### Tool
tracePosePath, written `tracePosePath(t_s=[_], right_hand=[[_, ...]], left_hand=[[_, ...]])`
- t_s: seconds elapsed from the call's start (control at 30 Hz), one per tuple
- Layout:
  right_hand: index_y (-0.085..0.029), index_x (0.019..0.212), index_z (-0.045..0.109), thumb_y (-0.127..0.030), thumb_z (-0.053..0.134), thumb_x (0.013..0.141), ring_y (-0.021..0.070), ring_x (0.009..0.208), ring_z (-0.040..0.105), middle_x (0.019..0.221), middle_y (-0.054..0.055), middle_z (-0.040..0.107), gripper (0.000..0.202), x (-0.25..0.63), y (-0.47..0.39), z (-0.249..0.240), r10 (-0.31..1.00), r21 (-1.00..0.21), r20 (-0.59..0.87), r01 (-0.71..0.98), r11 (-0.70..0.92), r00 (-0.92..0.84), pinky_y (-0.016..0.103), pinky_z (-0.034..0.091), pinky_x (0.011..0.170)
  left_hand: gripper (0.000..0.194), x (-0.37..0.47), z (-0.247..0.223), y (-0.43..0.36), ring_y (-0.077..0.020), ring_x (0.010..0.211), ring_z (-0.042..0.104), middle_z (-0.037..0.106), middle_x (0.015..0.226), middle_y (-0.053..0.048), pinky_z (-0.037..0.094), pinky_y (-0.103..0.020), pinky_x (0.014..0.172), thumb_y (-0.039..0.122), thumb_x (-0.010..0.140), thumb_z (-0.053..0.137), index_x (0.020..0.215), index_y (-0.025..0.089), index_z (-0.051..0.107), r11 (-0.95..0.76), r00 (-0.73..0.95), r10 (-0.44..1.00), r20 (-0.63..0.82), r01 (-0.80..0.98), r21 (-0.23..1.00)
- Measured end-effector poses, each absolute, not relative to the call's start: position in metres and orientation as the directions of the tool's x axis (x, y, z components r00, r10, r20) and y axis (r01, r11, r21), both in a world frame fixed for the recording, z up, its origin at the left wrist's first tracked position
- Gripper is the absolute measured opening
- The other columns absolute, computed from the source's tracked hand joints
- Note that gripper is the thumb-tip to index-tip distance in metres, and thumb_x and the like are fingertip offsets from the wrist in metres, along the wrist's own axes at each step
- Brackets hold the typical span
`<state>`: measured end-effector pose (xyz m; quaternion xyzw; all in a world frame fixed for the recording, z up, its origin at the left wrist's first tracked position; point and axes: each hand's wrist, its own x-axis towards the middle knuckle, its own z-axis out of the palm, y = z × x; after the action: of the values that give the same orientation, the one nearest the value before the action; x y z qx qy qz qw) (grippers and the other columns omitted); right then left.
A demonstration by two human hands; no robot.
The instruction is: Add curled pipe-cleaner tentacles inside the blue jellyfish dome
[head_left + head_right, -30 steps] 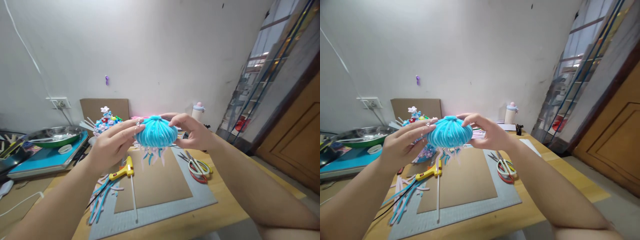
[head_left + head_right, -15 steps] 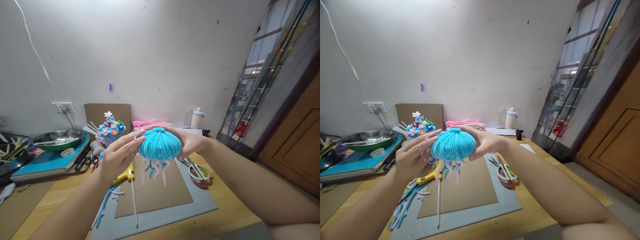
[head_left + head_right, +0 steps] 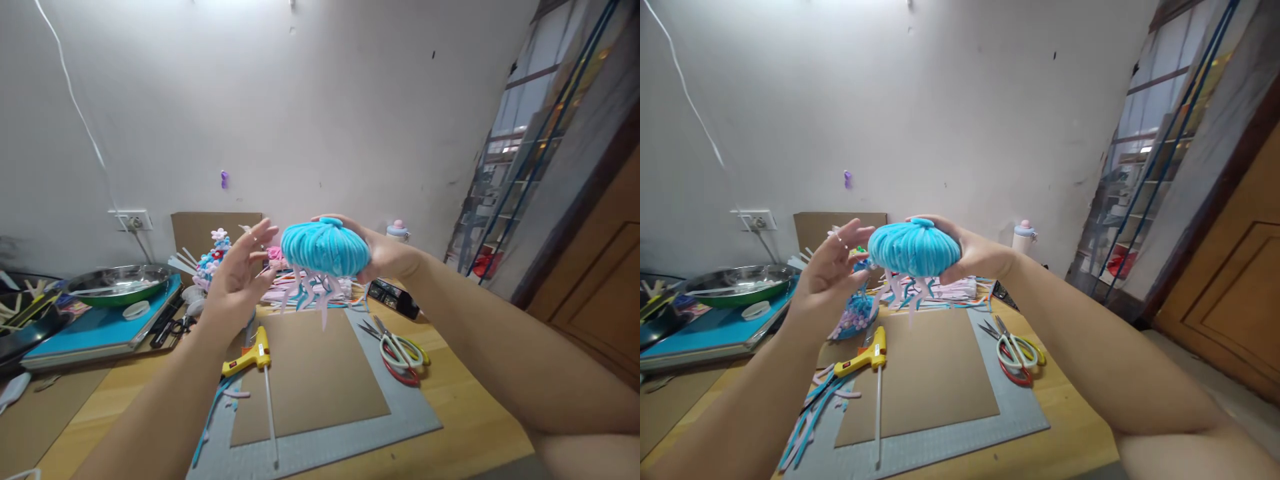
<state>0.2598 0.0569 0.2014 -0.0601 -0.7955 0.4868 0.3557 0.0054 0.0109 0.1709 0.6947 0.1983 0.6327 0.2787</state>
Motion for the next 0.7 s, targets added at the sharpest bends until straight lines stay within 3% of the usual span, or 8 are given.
tracePosePath(t_s=[0.1,0.2,0.27,0.37,0.47,0.6,0.7], right_hand=[[-0.032,0.133,0.051,-0.028,0.092,0.055,0.0301,0.130,0.045,0.143,0.005,0.046,0.088,0.264,0.062,0.209,0.493,-0.818,0.484,-0.174,0.548,-0.723,0.043,0.040,0.105],[-0.031,0.134,0.049,-0.025,0.091,0.054,0.0300,0.127,0.048,0.140,0.006,0.048,0.090,0.265,0.066,0.214,0.560,-0.816,0.452,-0.068,0.575,-0.694,0.044,0.043,0.103],[-0.030,0.134,0.049,-0.026,0.091,0.054,0.0295,0.125,0.049,0.138,0.006,0.049,0.090,0.265,0.069,0.216,0.591,-0.798,0.456,-0.013,0.602,-0.666,0.042,0.044,0.101],[-0.030,0.133,0.049,-0.028,0.091,0.054,0.0290,0.121,0.051,0.136,0.006,0.051,0.090,0.266,0.071,0.220,0.623,-0.792,0.451,0.036,0.610,-0.639,0.041,0.047,0.098],[-0.031,0.133,0.049,-0.028,0.091,0.054,0.0287,0.121,0.051,0.135,0.005,0.052,0.089,0.268,0.073,0.224,0.626,-0.790,0.442,0.051,0.611,-0.643,0.041,0.046,0.099],[-0.033,0.131,0.052,-0.027,0.091,0.054,0.0283,0.124,0.050,0.136,0.003,0.051,0.087,0.269,0.074,0.233,0.583,-0.769,0.466,0.021,0.639,-0.666,0.041,0.042,0.103],[-0.033,0.131,0.052,-0.028,0.091,0.054,0.0287,0.125,0.049,0.137,0.003,0.051,0.086,0.267,0.071,0.241,0.559,-0.773,0.481,-0.026,0.634,-0.676,0.042,0.041,0.105]], left_hand=[[0.051,0.002,0.165,0.001,-0.0204,0.124,0.055,0.065,0.130,-0.002,0.051,-0.027,0.093,0.023,0.078,0.062,0.128,0.030,0.063,-0.435,0.155,0.819,0.552,-0.461,0.774],[0.034,0.001,0.157,-0.005,-0.0161,0.111,0.063,0.071,0.117,-0.002,0.054,-0.024,0.085,0.032,0.086,0.059,0.118,0.027,0.068,-0.183,0.138,0.932,0.336,-0.620,0.763],[0.024,0.004,0.150,-0.007,-0.0137,0.098,0.067,0.074,0.104,0.000,0.055,-0.022,0.077,0.030,0.083,0.065,0.106,0.026,0.072,-0.109,0.100,0.969,0.224,-0.643,0.758],[0.021,0.007,0.142,-0.010,-0.0142,0.087,0.069,0.074,0.094,-0.001,0.056,-0.023,0.070,0.023,0.073,0.075,0.094,0.023,0.073,-0.096,0.082,0.980,0.182,-0.604,0.791],[0.023,0.007,0.141,-0.013,-0.0131,0.076,0.066,0.072,0.085,-0.001,0.053,-0.020,0.061,0.023,0.065,0.082,0.086,0.020,0.072,-0.176,0.028,0.973,0.229,-0.555,0.813],[0.020,0.005,0.147,-0.015,-0.0057,0.061,0.053,0.062,0.068,0.004,0.043,-0.012,0.054,0.023,0.068,0.084,0.082,0.019,0.070,-0.370,-0.110,0.927,0.359,-0.432,0.823],[0.023,0.010,0.142,-0.017,-0.0053,0.058,0.050,0.058,0.070,0.006,0.039,-0.013,0.050,0.026,0.071,0.083,0.086,0.020,0.068,-0.399,-0.128,0.917,0.379,-0.352,0.847]])
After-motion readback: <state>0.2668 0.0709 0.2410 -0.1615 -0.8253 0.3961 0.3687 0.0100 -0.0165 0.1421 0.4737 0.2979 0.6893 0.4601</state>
